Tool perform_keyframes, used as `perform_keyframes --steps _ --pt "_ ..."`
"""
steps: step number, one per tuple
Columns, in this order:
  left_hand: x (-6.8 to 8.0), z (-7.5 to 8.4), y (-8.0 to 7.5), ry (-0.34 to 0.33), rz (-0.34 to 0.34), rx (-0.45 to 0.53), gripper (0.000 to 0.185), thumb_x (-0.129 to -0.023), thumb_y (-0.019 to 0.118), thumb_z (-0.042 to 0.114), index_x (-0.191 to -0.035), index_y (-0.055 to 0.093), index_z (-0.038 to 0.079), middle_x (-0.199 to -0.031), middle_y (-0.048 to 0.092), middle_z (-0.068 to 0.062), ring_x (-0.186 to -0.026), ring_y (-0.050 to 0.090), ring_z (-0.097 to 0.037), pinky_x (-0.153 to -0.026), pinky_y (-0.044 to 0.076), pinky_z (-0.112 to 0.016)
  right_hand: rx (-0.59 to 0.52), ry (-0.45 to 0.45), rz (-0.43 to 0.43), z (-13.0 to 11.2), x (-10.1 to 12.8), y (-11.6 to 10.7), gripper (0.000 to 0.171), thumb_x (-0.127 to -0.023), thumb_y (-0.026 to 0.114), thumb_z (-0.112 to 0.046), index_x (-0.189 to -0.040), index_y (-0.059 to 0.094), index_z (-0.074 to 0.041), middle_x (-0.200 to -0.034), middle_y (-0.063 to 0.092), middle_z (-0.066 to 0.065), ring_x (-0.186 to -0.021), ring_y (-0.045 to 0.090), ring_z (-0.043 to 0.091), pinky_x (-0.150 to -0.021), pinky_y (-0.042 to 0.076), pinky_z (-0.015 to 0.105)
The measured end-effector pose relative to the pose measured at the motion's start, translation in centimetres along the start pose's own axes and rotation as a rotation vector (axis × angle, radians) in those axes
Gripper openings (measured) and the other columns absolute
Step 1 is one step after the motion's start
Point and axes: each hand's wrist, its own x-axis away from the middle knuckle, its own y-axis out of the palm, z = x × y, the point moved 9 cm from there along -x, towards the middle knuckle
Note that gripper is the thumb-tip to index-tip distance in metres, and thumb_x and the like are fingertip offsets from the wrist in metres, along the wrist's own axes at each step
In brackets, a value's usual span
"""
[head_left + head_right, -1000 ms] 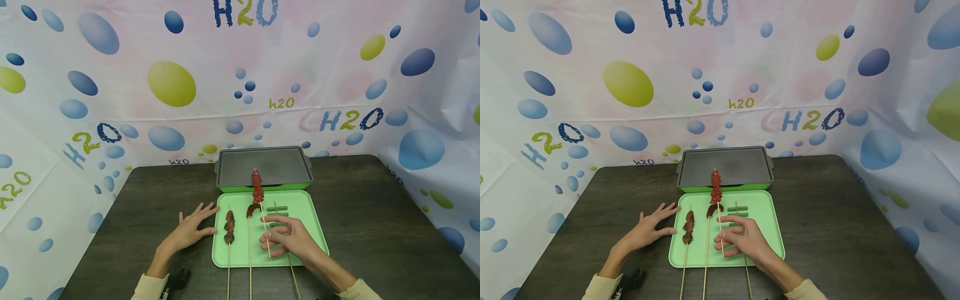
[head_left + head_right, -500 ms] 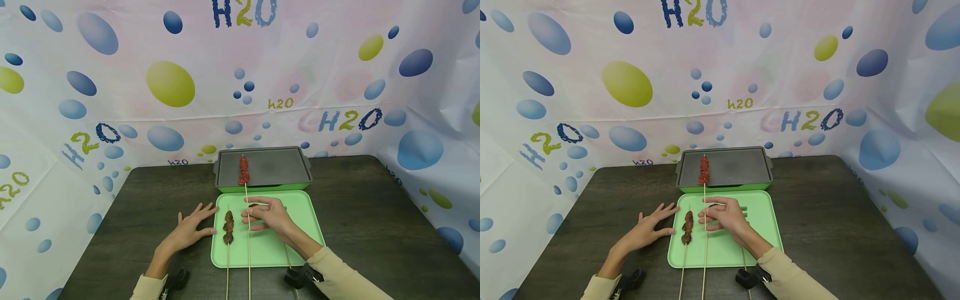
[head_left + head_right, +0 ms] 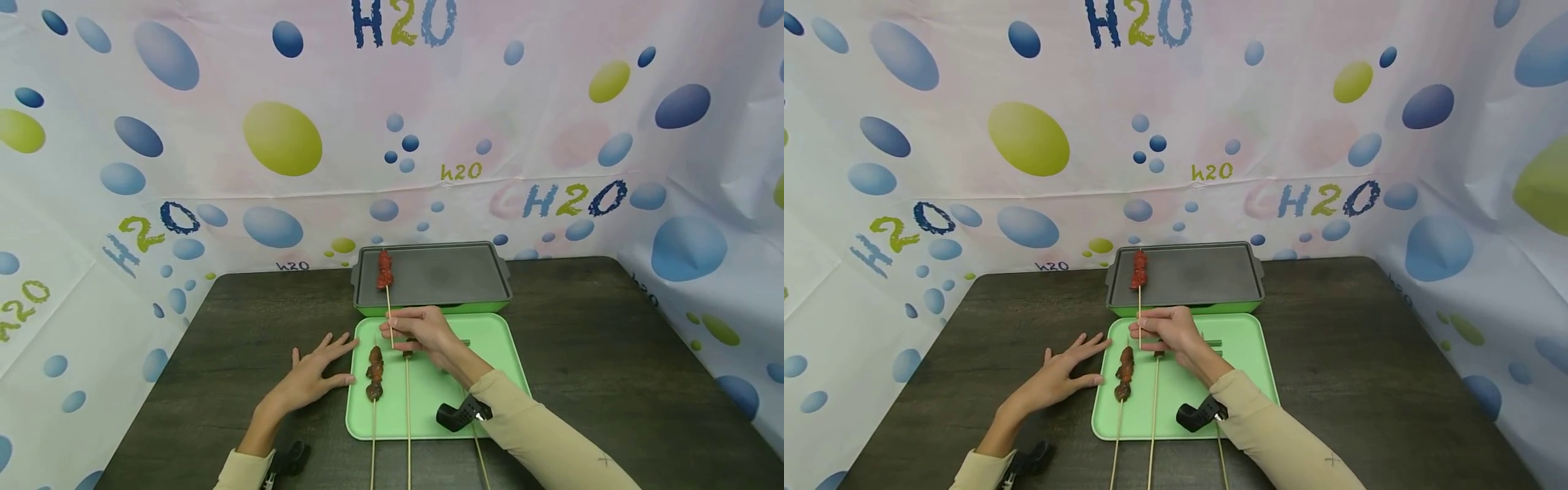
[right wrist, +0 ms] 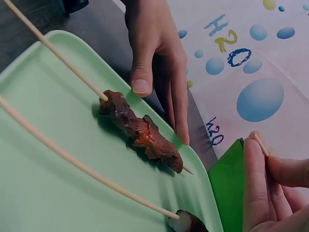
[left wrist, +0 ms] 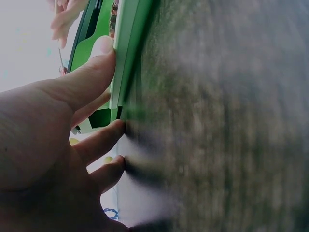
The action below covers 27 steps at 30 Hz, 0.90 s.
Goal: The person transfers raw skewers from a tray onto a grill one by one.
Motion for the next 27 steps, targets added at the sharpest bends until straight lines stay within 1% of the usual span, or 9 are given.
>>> perform_keyframes --steps 5,12,18,22,24,27 --pt "0.0 -0.1 0.1 0.0 0.0 0.004 0.072 -0.096 0.071 0.041 -0.159 0.043 0.017 -0.166 0.029 -0.015 -0.154 0.011 -0.047 -0.098 -0.013 -0.087 -0.018 0.009 0.022 0.0 -0.8 0.1 0.035 -0.101 0.064 -0.004 -0.135 0.063 0.008 -0.107 0.076 0.018 -0.09 0.077 0.018 -0.075 0.061 0.031" --pt "0.0 -0.1 -0.1 0.003 0.005 0.008 0.072 -0.096 0.071 0.039 -0.158 0.044 0.017 -0.166 0.029 -0.015 -0.154 0.011 -0.047 -0.098 -0.013 -0.087 -0.025 0.016 0.03 0.3 -1.5 0.0 0.036 -0.102 0.065 -0.005 -0.135 0.062 0.009 -0.109 0.075 0.02 -0.092 0.077 0.018 -0.078 0.061 0.032" --pt "0.1 0.0 -0.1 0.001 0.009 0.003 0.071 -0.096 0.071 0.039 -0.158 0.044 0.017 -0.166 0.03 -0.015 -0.154 0.011 -0.047 -0.098 -0.013 -0.087 -0.022 0.014 0.029 0.2 -1.4 0.1 0.036 -0.102 0.064 -0.008 -0.134 0.063 0.009 -0.11 0.076 0.018 -0.093 0.076 0.02 -0.082 0.061 0.035" --pt "0.1 -0.1 -0.1 -0.001 0.009 -0.002 0.071 -0.096 0.071 0.039 -0.158 0.044 0.017 -0.166 0.029 -0.014 -0.154 0.011 -0.047 -0.098 -0.013 -0.087 -0.002 -0.019 0.016 -0.3 -0.9 0.0 0.037 -0.104 0.062 -0.009 -0.136 0.061 0.01 -0.115 0.073 0.022 -0.1 0.075 0.027 -0.084 0.061 0.038" --pt "0.1 -0.1 -0.1 -0.002 0.008 -0.003 0.071 -0.096 0.071 0.038 -0.158 0.044 0.017 -0.166 0.03 -0.014 -0.154 0.011 -0.047 -0.098 -0.013 -0.087 0.025 -0.035 0.012 -0.4 -0.6 -0.2 0.036 -0.105 0.061 -0.01 -0.135 0.061 0.009 -0.117 0.072 0.024 -0.104 0.074 0.031 -0.085 0.061 0.038" --pt "0.0 -0.1 -0.1 0.002 0.004 -0.003 0.071 -0.096 0.071 0.038 -0.158 0.044 0.016 -0.166 0.03 -0.015 -0.154 0.011 -0.047 -0.098 -0.012 -0.087 0.08 -0.061 0.011 -0.5 0.2 -0.7 0.035 -0.105 0.062 -0.012 -0.134 0.062 0.009 -0.117 0.072 0.023 -0.108 0.072 0.036 -0.086 0.06 0.04"
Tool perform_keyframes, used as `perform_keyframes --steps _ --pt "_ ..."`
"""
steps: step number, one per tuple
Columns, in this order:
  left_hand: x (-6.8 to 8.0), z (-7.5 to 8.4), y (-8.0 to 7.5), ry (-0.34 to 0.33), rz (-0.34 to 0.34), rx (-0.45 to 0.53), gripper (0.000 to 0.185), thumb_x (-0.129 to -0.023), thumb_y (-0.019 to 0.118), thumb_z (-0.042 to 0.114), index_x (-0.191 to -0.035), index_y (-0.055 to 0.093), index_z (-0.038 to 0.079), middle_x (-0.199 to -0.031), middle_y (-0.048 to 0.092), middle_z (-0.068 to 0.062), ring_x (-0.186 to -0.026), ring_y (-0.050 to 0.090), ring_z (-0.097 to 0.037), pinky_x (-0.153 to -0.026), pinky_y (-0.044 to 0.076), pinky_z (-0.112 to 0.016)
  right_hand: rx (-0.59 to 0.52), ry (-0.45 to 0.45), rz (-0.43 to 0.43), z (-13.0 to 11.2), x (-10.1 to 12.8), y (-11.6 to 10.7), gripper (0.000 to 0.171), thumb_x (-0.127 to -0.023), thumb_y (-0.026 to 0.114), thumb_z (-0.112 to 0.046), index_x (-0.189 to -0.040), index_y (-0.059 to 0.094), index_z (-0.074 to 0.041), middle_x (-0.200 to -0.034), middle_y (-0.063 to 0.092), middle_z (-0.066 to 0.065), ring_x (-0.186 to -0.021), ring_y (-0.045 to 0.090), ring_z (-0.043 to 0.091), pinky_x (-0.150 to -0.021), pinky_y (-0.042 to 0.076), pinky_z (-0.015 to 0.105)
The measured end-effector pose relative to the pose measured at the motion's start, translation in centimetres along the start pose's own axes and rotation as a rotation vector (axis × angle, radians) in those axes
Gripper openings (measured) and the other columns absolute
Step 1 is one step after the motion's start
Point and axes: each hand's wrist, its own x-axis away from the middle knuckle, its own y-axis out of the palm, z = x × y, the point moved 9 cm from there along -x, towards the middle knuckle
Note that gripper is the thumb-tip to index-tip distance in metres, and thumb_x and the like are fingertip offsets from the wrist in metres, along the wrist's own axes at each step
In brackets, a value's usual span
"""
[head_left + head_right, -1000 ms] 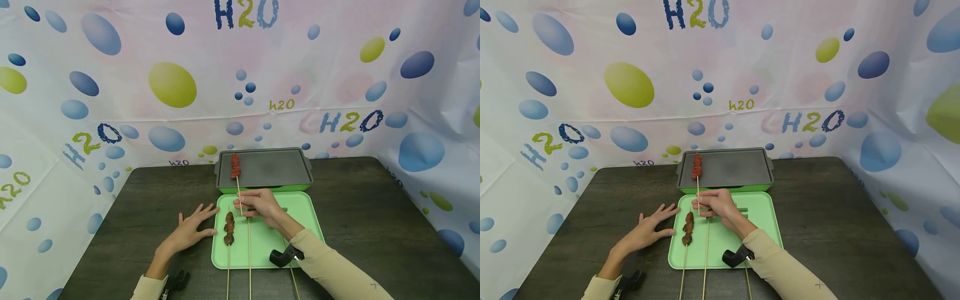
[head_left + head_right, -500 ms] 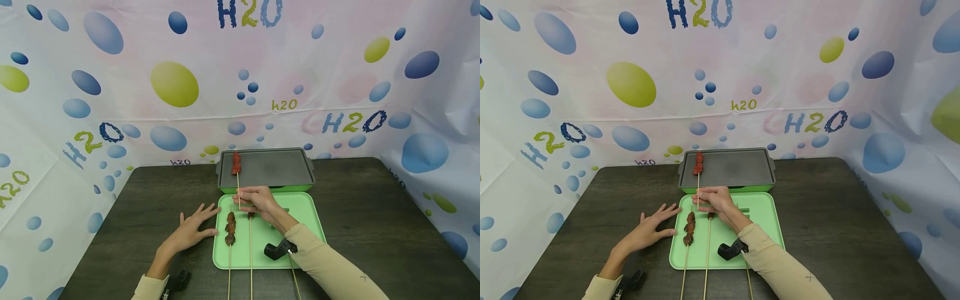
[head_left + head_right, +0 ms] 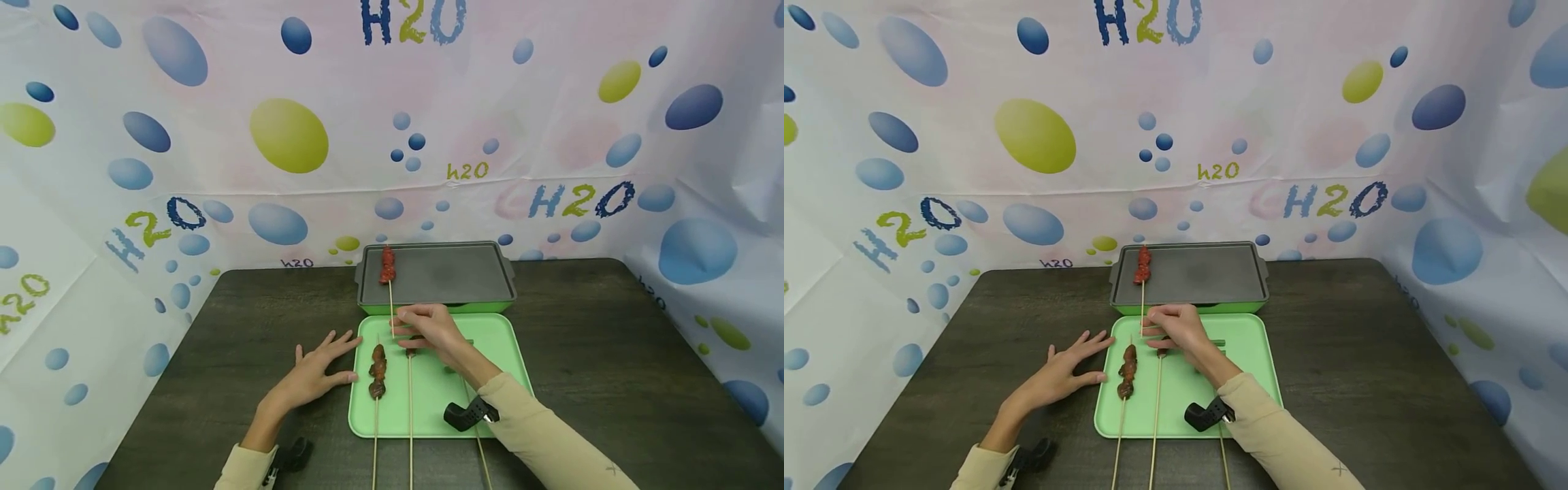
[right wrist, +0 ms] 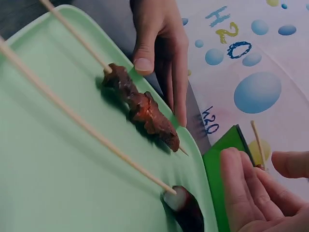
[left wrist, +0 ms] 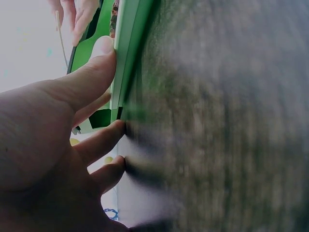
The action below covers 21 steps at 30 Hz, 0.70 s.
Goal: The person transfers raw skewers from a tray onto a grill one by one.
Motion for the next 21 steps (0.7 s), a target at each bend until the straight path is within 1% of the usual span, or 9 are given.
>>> perform_keyframes --steps 2,8,10,12,15,19,21 --pt "-0.1 0.0 0.0 0.004 -0.003 -0.004 0.072 -0.096 0.071 0.039 -0.159 0.043 0.016 -0.166 0.03 -0.015 -0.154 0.011 -0.047 -0.099 -0.012 -0.087 0.05 -0.025 -0.006 -0.3 0.6 -0.3 0.036 -0.105 0.061 -0.012 -0.135 0.061 0.008 -0.117 0.072 0.022 -0.11 0.071 0.037 -0.088 0.06 0.043" --pt "-0.1 0.0 -0.2 0.007 0.0 -0.006 0.072 -0.096 0.072 0.037 -0.159 0.043 0.016 -0.166 0.03 -0.015 -0.154 0.012 -0.046 -0.1 -0.012 -0.087 0.251 -0.169 0.011 -2.0 3.3 -1.4 0.036 -0.104 0.06 -0.012 -0.137 0.061 0.004 -0.119 0.071 0.023 -0.112 0.068 0.04 -0.095 0.055 0.052" --pt "0.0 0.0 -0.2 0.008 -0.001 -0.006 0.072 -0.096 0.072 0.036 -0.159 0.043 0.016 -0.166 0.029 -0.015 -0.154 0.012 -0.046 -0.1 -0.012 -0.087 0.301 -0.199 0.008 -2.3 4.5 -1.8 0.036 -0.104 0.061 -0.013 -0.137 0.061 0.003 -0.121 0.07 0.024 -0.113 0.066 0.042 -0.095 0.055 0.054" --pt "0.0 -0.1 -0.1 0.008 0.0 -0.005 0.072 -0.096 0.072 0.037 -0.159 0.043 0.015 -0.166 0.03 -0.015 -0.154 0.012 -0.046 -0.1 -0.012 -0.087 0.338 -0.207 0.001 -2.4 5.7 -2.2 0.037 -0.104 0.062 -0.015 -0.137 0.061 0.0 -0.121 0.069 0.023 -0.113 0.066 0.043 -0.095 0.055 0.054" --pt "0.1 -0.1 0.0 0.007 -0.001 -0.007 0.072 -0.096 0.072 0.038 -0.159 0.043 0.016 -0.166 0.03 -0.015 -0.154 0.012 -0.046 -0.1 -0.012 -0.087 0.428 -0.223 0.016 -2.2 7.6 -3.1 0.037 -0.103 0.065 -0.018 -0.137 0.062 -0.003 -0.119 0.07 0.02 -0.11 0.068 0.041 -0.091 0.057 0.05" --pt "0.1 0.1 0.0 0.008 -0.001 -0.001 0.072 -0.096 0.071 0.037 -0.159 0.043 0.017 -0.166 0.029 -0.015 -0.154 0.012 -0.046 -0.1 -0.012 -0.086 0.56 -0.253 0.057 -1.6 10.0 -4.5 0.034 -0.102 0.067 -0.016 -0.135 0.064 -0.007 -0.114 0.072 0.015 -0.103 0.072 0.031 -0.083 0.058 0.037" --pt "0.1 0.2 0.0 0.009 -0.003 0.0 0.072 -0.096 0.071 0.037 -0.159 0.043 0.016 -0.166 0.029 -0.016 -0.154 0.012 -0.047 -0.1 -0.012 -0.087 0.607 -0.262 0.077 -1.3 11.1 -5.3 0.033 -0.101 0.069 -0.016 -0.133 0.065 -0.009 -0.111 0.072 0.012 -0.099 0.073 0.025 -0.08 0.058 0.032"
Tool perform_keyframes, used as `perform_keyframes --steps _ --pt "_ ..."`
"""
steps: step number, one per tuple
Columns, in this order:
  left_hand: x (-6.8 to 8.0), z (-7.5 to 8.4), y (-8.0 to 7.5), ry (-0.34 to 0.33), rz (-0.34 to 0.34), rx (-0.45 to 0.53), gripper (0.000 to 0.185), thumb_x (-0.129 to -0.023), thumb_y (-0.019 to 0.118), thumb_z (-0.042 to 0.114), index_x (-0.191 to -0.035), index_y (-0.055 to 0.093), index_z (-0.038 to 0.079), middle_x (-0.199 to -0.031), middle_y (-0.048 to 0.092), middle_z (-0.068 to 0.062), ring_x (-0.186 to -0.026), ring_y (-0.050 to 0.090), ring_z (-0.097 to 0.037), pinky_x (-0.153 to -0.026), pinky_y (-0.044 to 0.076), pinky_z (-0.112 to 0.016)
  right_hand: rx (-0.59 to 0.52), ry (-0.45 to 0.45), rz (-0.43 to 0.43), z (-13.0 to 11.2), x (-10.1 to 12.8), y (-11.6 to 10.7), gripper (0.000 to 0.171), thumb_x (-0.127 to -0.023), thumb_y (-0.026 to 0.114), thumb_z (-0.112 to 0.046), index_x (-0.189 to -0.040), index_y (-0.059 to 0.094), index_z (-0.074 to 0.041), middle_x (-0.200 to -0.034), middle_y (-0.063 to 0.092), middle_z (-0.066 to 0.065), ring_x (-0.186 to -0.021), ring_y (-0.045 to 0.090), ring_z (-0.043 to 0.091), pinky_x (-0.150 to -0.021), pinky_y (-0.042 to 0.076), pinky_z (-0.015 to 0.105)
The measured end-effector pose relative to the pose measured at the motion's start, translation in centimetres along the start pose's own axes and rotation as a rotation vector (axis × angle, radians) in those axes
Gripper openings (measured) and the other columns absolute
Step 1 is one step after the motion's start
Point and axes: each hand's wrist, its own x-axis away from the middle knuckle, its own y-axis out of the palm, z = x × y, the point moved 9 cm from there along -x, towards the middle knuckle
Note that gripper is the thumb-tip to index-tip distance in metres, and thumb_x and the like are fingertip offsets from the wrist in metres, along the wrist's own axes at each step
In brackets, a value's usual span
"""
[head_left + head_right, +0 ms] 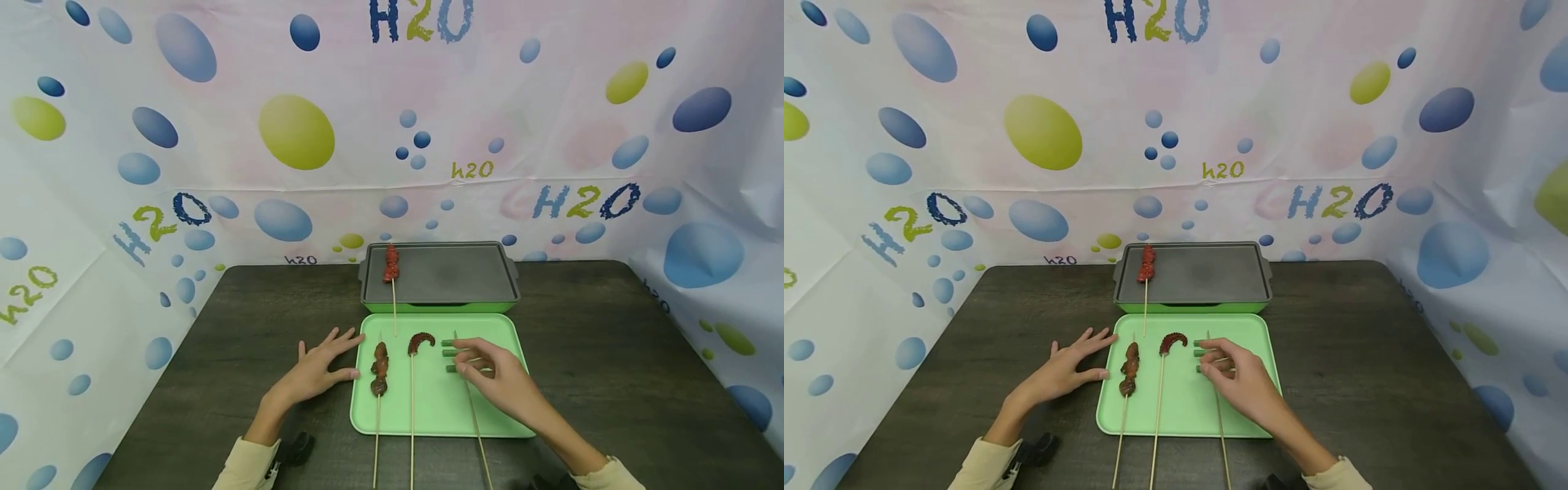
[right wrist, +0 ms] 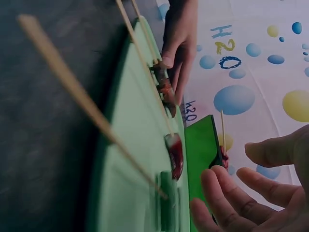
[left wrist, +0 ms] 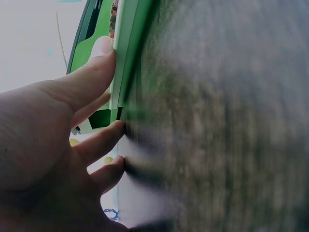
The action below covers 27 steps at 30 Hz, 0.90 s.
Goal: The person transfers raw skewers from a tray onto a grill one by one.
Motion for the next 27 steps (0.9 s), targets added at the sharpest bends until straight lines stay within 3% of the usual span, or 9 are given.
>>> perform_keyframes --steps 7,14,19,27 --pt "0.0 0.0 -0.3 0.002 0.012 -0.006 0.071 -0.096 0.071 0.037 -0.158 0.044 0.014 -0.165 0.031 -0.017 -0.153 0.013 -0.048 -0.1 -0.011 -0.087 -0.002 -0.002 -0.002 1.1 3.5 -1.4 0.032 -0.101 0.07 -0.019 -0.129 0.067 -0.004 -0.1 0.075 0.009 -0.084 0.074 0.017 -0.065 0.058 0.031" --pt "0.0 0.0 -0.2 0.005 0.011 -0.003 0.072 -0.097 0.071 0.037 -0.158 0.043 0.014 -0.165 0.03 -0.018 -0.153 0.012 -0.048 -0.1 -0.011 -0.087 -0.141 0.1 -0.135 3.4 6.7 -0.9 0.037 -0.102 0.067 -0.015 -0.133 0.061 0.006 -0.095 0.074 0.014 -0.079 0.074 0.019 -0.062 0.061 0.037" --pt "0.0 0.0 -0.2 0.003 0.008 -0.004 0.072 -0.097 0.071 0.038 -0.159 0.043 0.016 -0.166 0.028 -0.016 -0.154 0.011 -0.046 -0.101 -0.012 -0.086 -0.265 0.22 -0.226 5.5 8.3 -0.4 0.044 -0.103 0.065 -0.017 -0.137 0.055 0.01 -0.095 0.075 0.018 -0.08 0.075 0.025 -0.063 0.062 0.041" --pt "0.0 -0.1 0.0 0.0 0.006 0.001 0.071 -0.097 0.071 0.037 -0.158 0.043 0.015 -0.166 0.029 -0.016 -0.154 0.011 -0.046 -0.101 -0.013 -0.086 -0.506 0.336 -0.285 7.3 9.7 1.3 0.047 -0.105 0.061 -0.013 -0.142 0.049 0.012 -0.1 0.075 0.022 -0.09 0.076 0.032 -0.072 0.063 0.044"
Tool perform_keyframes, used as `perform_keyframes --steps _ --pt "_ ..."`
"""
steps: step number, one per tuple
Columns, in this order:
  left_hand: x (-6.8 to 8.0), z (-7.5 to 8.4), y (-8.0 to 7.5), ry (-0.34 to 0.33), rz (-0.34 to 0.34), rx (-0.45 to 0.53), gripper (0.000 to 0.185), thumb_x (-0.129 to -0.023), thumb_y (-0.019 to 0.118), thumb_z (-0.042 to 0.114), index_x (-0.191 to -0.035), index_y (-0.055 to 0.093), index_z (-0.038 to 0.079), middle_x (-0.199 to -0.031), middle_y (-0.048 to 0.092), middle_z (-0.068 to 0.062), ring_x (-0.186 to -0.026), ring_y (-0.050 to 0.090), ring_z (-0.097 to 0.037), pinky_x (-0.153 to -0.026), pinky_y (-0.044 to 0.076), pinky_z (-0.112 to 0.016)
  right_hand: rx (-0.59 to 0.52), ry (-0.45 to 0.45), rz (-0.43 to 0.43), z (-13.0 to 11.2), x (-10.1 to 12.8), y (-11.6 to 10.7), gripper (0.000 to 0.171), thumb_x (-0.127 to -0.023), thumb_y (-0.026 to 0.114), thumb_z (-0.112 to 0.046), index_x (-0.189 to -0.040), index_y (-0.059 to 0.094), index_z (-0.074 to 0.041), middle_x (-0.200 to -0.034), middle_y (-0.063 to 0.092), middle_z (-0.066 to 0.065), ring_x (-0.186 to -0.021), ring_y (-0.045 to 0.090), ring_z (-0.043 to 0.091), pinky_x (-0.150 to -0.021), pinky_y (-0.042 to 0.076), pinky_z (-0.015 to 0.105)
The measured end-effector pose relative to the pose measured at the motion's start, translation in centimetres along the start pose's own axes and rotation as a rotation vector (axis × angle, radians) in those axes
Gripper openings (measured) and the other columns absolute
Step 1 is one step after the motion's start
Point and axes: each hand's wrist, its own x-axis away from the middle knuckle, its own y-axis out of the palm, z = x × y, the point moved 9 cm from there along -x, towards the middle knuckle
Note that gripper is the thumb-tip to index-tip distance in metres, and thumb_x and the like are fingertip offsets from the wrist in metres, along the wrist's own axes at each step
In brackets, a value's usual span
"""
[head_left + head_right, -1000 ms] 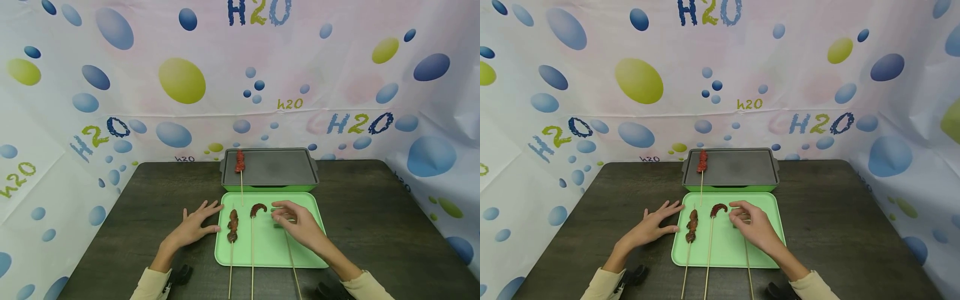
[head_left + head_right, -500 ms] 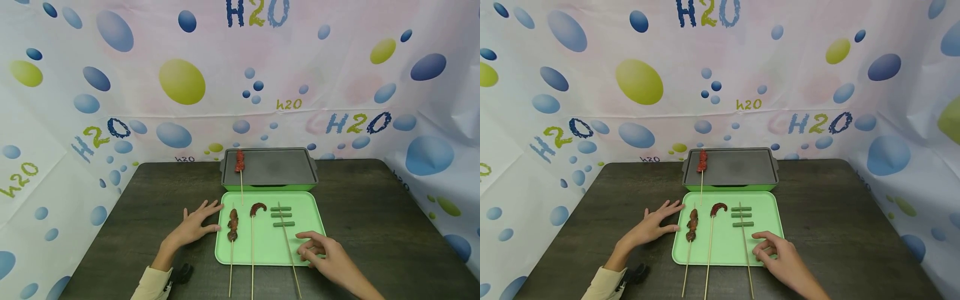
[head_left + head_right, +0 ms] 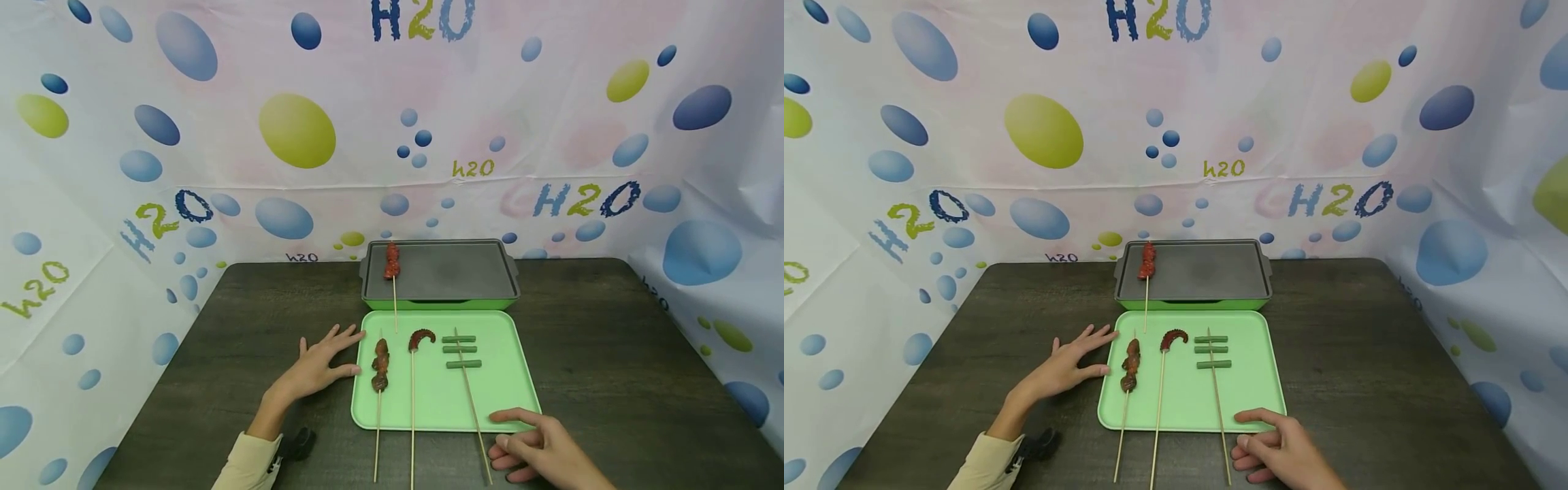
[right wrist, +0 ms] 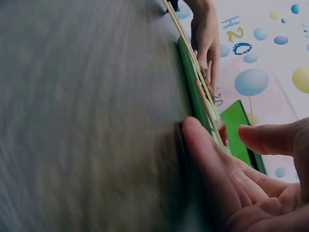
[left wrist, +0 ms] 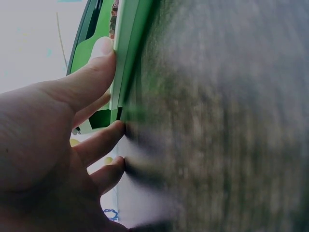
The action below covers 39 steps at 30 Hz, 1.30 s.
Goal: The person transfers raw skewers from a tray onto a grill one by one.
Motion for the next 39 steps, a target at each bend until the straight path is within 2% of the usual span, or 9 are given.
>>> perform_keyframes --steps 5,9,18,25,34,39 --pt "0.0 0.1 -0.2 0.001 0.002 0.001 0.07 -0.097 0.071 0.036 -0.158 0.044 0.015 -0.165 0.03 -0.017 -0.154 0.011 -0.046 -0.101 -0.012 -0.086 -0.211 0.03 -0.083 0.9 -0.4 1.3 0.047 -0.105 0.059 -0.011 -0.145 0.047 0.011 -0.108 0.073 0.027 -0.099 0.075 0.033 -0.083 0.061 0.044" --pt "-0.1 0.1 -0.1 0.003 -0.001 0.004 0.071 -0.097 0.071 0.036 -0.158 0.044 0.015 -0.165 0.029 -0.016 -0.154 0.011 -0.046 -0.101 -0.013 -0.086 -0.297 0.039 -0.103 1.2 -0.9 2.0 0.048 -0.103 0.062 -0.007 -0.146 0.048 0.01 -0.11 0.072 0.029 -0.1 0.075 0.031 -0.086 0.06 0.04" --pt "0.0 0.0 0.0 0.008 -0.007 0.007 0.071 -0.097 0.071 0.037 -0.159 0.043 0.015 -0.166 0.029 -0.016 -0.154 0.012 -0.046 -0.1 -0.012 -0.086 -0.274 0.069 -0.063 1.6 -1.4 1.9 0.054 -0.1 0.064 -0.005 -0.147 0.044 0.013 -0.102 0.075 0.022 -0.089 0.077 0.027 -0.077 0.062 0.036" --pt "-0.1 -0.1 0.0 0.006 -0.005 0.01 0.071 -0.097 0.071 0.038 -0.159 0.043 0.016 -0.166 0.029 -0.014 -0.155 0.011 -0.044 -0.102 -0.013 -0.085 -0.26 0.049 -0.046 1.2 -1.2 1.8 0.053 -0.1 0.066 -0.007 -0.146 0.048 0.01 -0.101 0.075 0.022 -0.088 0.077 0.026 -0.075 0.062 0.035" --pt "0.2 -0.1 0.2 0.004 -0.008 0.013 0.072 -0.097 0.07 0.039 -0.159 0.042 0.016 -0.166 0.029 -0.015 -0.154 0.011 -0.045 -0.1 -0.014 -0.085 -0.223 -0.065 -0.06 -2.1 -0.5 1.5 0.047 -0.101 0.063 -0.003 -0.147 0.053 0.002 -0.104 0.075 0.023 -0.091 0.076 0.027 -0.077 0.062 0.038" --pt "0.1 0.0 0.0 0.013 0.0 0.014 0.071 -0.097 0.071 0.038 -0.158 0.043 0.015 -0.165 0.03 -0.016 -0.154 0.011 -0.046 -0.1 -0.014 -0.086 -0.117 -0.084 0.021 -3.9 -1.3 0.8 0.054 -0.101 0.066 -0.009 -0.151 0.049 0.002 -0.107 0.075 0.023 -0.093 0.076 0.025 -0.076 0.062 0.039"
